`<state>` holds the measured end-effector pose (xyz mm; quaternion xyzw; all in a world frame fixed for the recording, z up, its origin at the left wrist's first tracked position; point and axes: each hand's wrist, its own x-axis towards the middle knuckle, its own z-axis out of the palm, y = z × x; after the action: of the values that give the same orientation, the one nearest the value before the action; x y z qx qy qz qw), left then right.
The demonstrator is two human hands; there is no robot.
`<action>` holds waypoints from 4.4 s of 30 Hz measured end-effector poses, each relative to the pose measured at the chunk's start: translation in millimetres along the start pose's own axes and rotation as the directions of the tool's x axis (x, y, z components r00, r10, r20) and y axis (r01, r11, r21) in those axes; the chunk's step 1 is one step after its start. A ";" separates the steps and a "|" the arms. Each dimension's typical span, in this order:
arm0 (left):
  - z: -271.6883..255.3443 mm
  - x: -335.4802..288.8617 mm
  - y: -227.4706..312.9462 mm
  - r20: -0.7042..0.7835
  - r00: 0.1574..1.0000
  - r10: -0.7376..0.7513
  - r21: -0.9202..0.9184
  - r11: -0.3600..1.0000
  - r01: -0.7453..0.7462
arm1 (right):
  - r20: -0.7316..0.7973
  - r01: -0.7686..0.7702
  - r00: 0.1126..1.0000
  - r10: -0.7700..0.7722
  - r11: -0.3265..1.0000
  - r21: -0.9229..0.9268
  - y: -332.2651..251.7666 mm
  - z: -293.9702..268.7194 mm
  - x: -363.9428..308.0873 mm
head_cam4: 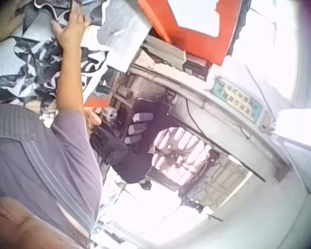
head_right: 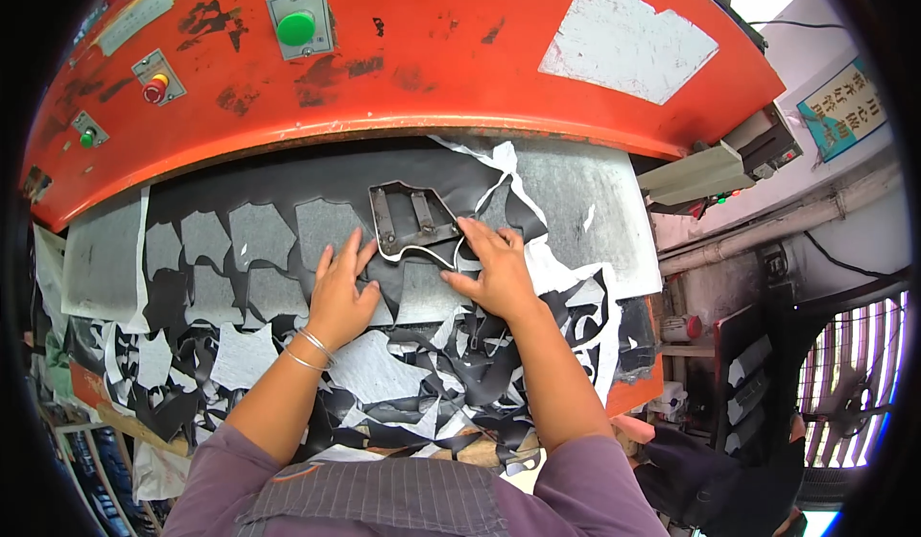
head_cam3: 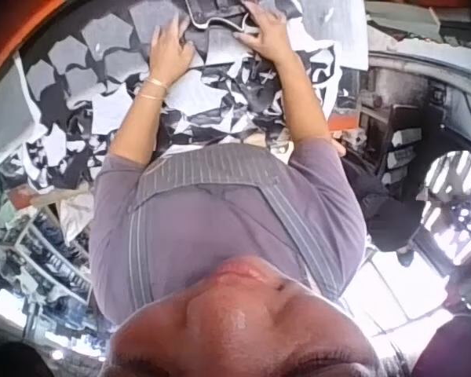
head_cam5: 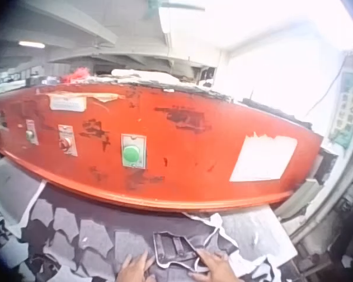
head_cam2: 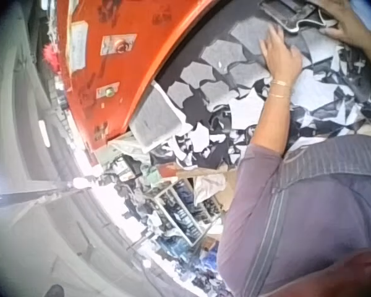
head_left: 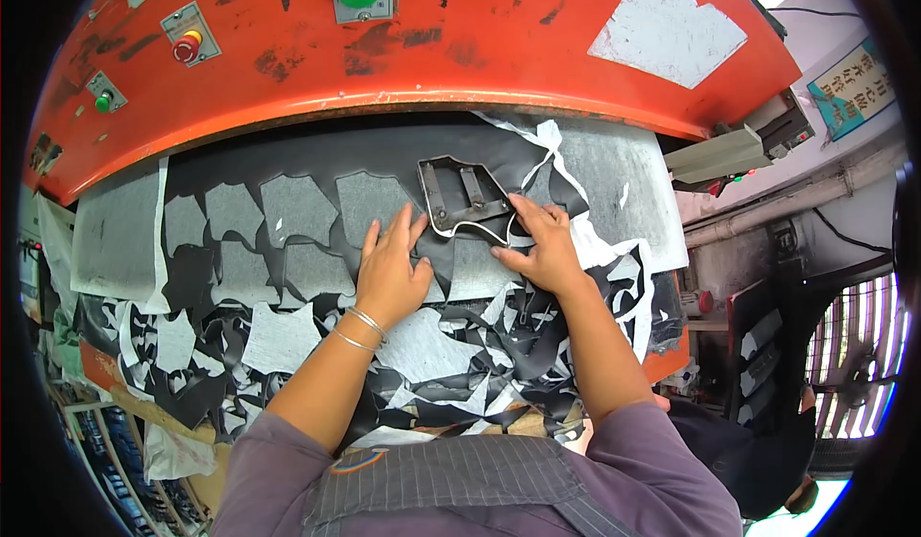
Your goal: Using a hydraulic press and a metal die to cut shapes from sheets of material.
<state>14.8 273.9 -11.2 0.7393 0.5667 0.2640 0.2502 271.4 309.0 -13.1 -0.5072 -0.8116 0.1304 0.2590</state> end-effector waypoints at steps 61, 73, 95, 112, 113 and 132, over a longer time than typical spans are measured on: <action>-30.1 -139.2 9.1 0.126 0.991 0.034 0.166 0.985 -0.055 | 0.668 0.045 0.733 -0.128 0.989 0.140 -216.9 -11.1 -147.1; -21.6 -40.3 -3.3 0.094 0.941 0.325 -0.108 0.943 -0.315 | 0.278 -0.041 0.958 0.069 0.994 -0.105 -49.9 7.2 52.8; 7.3 -110.3 32.1 -0.035 0.992 -0.124 -0.452 0.887 0.095 | 0.235 -0.089 0.972 -0.025 0.883 0.461 -71.7 -17.7 -98.0; -39.8 -188.7 -77.7 -0.500 0.848 -0.174 0.089 0.964 0.250 | -0.024 -0.221 0.975 0.220 0.973 -0.060 -11.2 6.1 71.1; -39.4 -186.2 -74.1 -0.493 0.852 -0.177 0.088 0.964 0.251 | -0.102 -0.238 0.965 0.241 0.970 0.045 -7.4 9.2 63.7; -35.6 -167.3 -53.3 -0.453 0.874 -0.177 0.220 0.928 0.302 | -0.208 -0.166 0.967 0.148 0.983 -0.073 15.6 15.7 25.8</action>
<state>-83.3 126.5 -38.5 0.6153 0.7272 0.3011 0.0432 265.4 339.8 -26.1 -0.5915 -0.7434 0.0617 0.3060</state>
